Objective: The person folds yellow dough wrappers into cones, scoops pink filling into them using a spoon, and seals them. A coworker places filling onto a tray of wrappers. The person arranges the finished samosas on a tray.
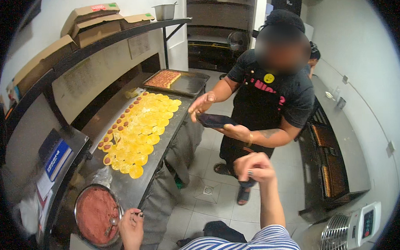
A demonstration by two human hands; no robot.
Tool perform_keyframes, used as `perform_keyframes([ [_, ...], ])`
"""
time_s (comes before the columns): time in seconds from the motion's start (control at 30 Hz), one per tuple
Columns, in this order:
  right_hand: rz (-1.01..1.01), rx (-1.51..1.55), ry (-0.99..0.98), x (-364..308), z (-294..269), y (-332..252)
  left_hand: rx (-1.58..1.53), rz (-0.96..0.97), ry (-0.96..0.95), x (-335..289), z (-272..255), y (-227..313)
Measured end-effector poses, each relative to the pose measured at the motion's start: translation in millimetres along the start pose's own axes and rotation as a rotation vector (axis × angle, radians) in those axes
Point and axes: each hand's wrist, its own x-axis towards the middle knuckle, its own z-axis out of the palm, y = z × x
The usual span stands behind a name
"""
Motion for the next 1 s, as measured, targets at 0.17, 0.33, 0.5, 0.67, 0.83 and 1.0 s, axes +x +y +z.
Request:
perform_keyframes([
  [0.17, -0.484, 0.418, -0.304, -4.2, -13.3, -33.2, 0.018, -0.159, 0.008, -52.5, 60.9, 4.9],
  [0.33, 0.444, 0.175, -0.438, -18.3, 44.8, 56.8, 0.019, -0.207, 0.013, -106.3, 111.9, -13.5],
  [0.5, 0.907, 0.257, -0.21, -35.3, 97.0, 161.2, 0.012, -0.434, 0.054, -140.3, 96.7, -48.4],
  [0.67, 1.035, 0.243, -0.046, -36.5, 134.2, 255.2, -0.083, -0.501, 0.033, -130.6, 88.0, -102.9],
  [0.83, 1.005, 0.124, 0.068, 9.9, 143.9, 316.4, -0.169, -0.397, -0.096, -85.4, 93.6, -141.7],
  [1.0, 0.915, 0.024, 0.18, 65.3, 101.4, 340.9, -0.159, -0.287, -0.127, -28.7, 97.7, -147.5],
])
